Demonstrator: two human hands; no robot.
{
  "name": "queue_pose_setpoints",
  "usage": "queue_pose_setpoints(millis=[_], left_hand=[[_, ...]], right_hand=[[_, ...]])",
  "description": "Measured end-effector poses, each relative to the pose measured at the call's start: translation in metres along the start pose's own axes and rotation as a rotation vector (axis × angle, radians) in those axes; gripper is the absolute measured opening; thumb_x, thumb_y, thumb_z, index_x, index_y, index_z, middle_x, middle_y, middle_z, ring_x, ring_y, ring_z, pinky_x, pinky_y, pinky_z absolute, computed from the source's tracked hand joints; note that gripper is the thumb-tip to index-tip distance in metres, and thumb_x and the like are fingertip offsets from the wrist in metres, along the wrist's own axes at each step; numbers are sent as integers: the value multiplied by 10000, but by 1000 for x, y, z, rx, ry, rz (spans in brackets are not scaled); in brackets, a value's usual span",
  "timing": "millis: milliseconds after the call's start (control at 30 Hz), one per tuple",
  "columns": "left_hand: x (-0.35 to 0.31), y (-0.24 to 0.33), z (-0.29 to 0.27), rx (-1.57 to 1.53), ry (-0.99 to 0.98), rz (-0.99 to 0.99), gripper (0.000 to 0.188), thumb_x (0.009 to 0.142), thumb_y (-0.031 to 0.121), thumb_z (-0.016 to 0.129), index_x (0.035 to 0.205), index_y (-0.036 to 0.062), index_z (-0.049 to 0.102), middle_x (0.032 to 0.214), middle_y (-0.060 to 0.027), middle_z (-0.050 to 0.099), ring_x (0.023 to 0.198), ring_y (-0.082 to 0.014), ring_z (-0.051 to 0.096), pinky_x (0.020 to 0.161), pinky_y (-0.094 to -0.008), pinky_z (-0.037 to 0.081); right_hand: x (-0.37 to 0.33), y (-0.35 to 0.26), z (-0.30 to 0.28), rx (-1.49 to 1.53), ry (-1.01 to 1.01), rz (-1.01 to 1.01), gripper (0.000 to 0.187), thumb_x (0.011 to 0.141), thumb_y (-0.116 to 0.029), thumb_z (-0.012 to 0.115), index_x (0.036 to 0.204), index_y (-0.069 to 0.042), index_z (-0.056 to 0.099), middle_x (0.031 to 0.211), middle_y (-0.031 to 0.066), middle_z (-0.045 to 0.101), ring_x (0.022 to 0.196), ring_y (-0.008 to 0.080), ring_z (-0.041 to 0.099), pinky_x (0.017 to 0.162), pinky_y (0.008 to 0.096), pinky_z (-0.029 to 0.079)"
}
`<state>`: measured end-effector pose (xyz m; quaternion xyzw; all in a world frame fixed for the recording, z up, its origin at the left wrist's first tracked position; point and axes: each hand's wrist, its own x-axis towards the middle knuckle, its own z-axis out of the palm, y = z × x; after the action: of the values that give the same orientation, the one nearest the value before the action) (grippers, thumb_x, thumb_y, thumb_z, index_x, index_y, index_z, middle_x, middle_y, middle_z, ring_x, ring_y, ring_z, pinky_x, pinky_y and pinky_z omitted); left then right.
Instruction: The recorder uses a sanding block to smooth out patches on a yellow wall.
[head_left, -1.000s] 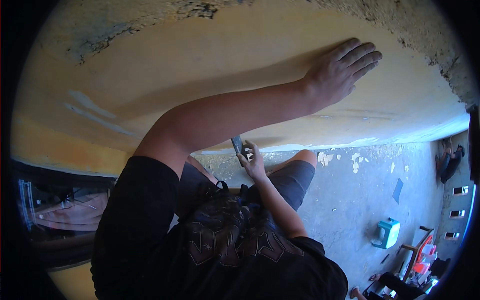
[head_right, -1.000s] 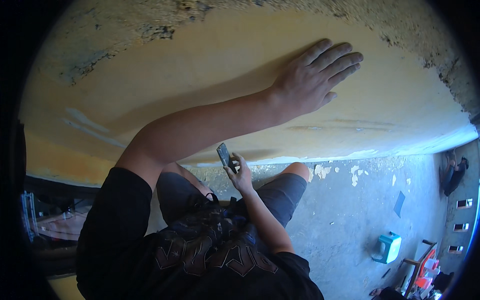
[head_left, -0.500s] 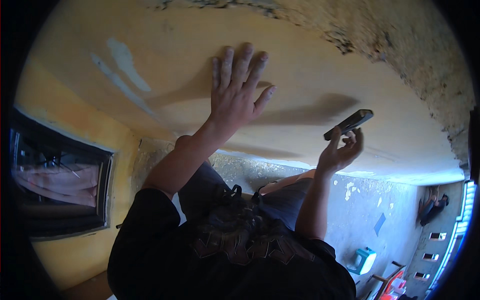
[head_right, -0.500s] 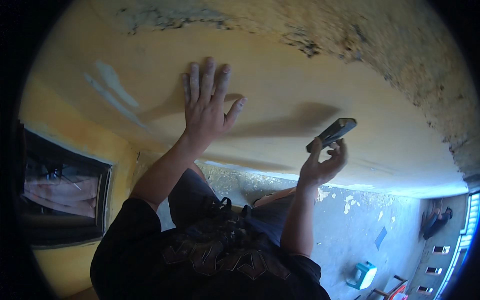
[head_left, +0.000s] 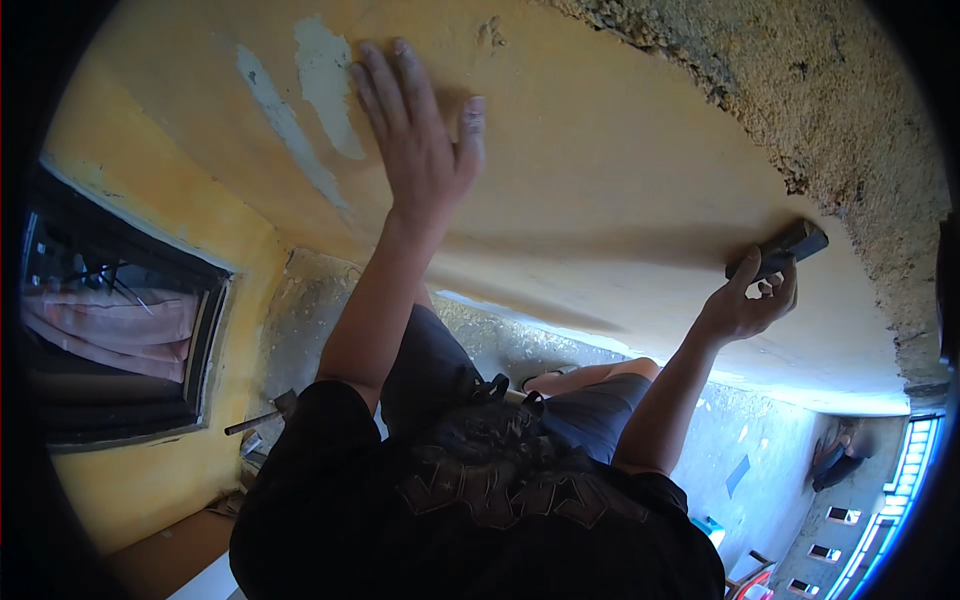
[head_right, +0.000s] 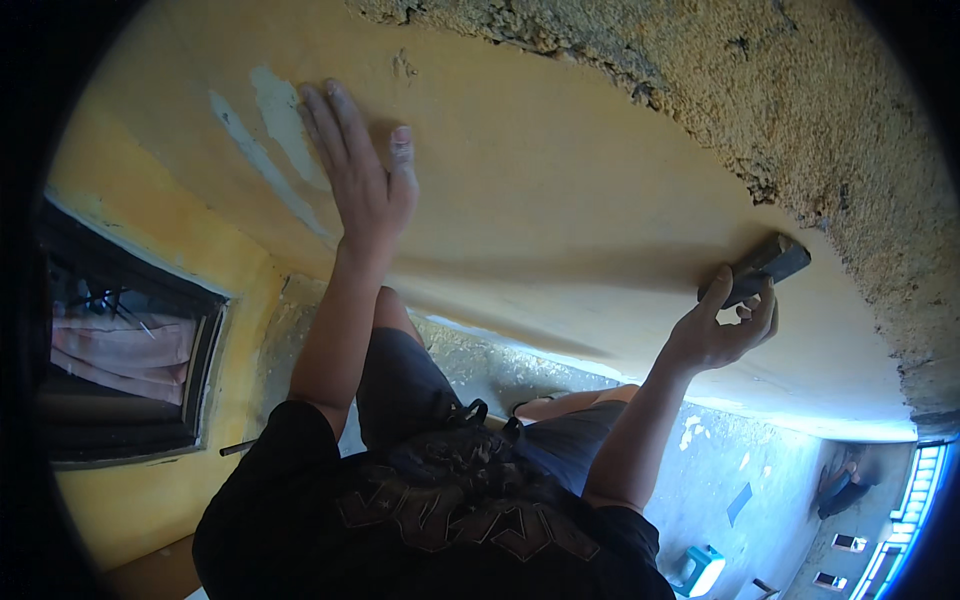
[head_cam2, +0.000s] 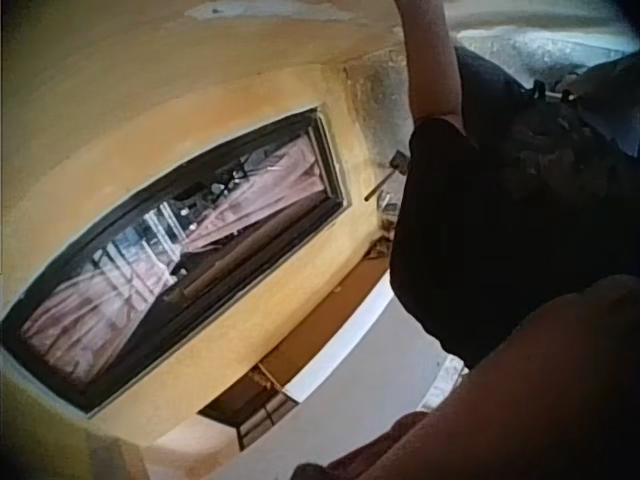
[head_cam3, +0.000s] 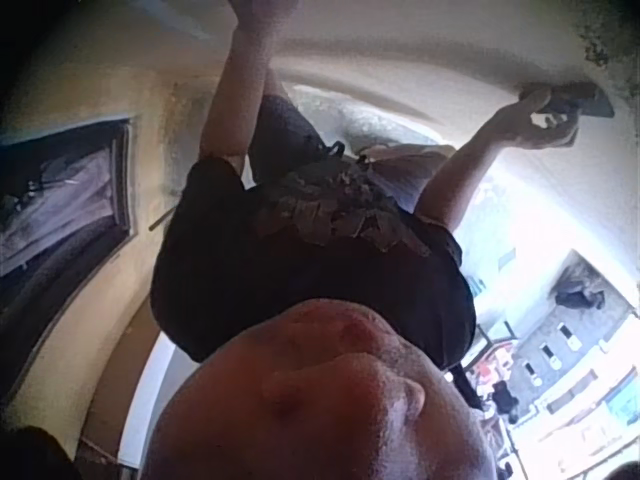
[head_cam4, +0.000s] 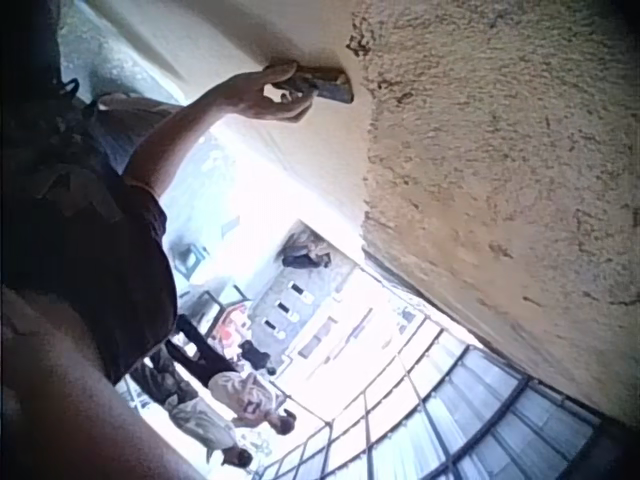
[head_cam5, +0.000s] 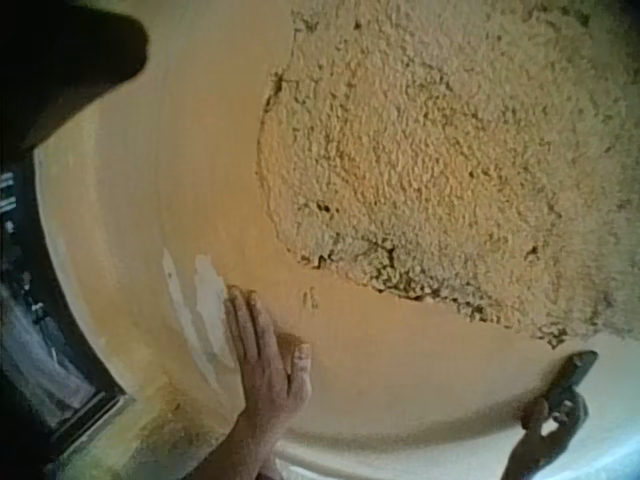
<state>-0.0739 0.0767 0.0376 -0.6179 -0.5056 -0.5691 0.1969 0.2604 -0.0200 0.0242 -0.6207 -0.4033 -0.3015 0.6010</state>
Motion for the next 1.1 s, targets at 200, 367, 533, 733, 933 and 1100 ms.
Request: queue_pose_setpoints(millis=[200,367,533,733,933,1100], left_hand=[[-10,73,7,-87,-94,178,857,921,589,389,1477,-22,159,1529,-290,76,1398,-504,81,1130,-580,106],[-8,76,7,-119,-260,335,863,921,570,418,1463,-58,179,1509,-314,142,1416,-450,115,1129,-578,82],[21,55,-8,-43,-165,265,850,915,548,455,1448,-71,222,1509,-298,171,1396,-464,177,1120,-575,129],[18,74,1,-103,-118,239,865,914,537,463,1422,-120,221,1481,-351,171,1381,-511,161,1107,-590,154],[7,106,5,-219,-202,261,870,910,540,463,1429,-114,215,1481,-352,169,1389,-501,151,1103,-599,156],[-18,124,10,-173,-353,296,868,906,534,481,1425,-114,230,1469,-377,167,1374,-544,126,1087,-625,137]], right_hand=[[-2,5,2,7,15,-67,479,808,-199,764,1208,-38,556,1123,113,539,994,220,547,779,349,455],[0,7,-1,-27,-5,-83,459,797,-186,771,1189,-49,575,1107,114,540,983,216,545,786,355,457],[-1,7,-6,-26,-29,-115,440,804,-152,758,1192,-61,572,1111,116,532,1002,223,542,799,358,463],[-4,5,2,-2,17,-69,441,823,-169,745,1207,-57,561,1158,125,513,1004,239,564,784,356,516],[-5,3,1,25,19,-96,454,811,-100,746,1210,-32,542,1157,148,489,993,245,569,719,318,556],[-7,3,3,40,13,-135,476,795,-68,752,1224,-24,550,1143,164,500,1021,276,550,786,368,500]])
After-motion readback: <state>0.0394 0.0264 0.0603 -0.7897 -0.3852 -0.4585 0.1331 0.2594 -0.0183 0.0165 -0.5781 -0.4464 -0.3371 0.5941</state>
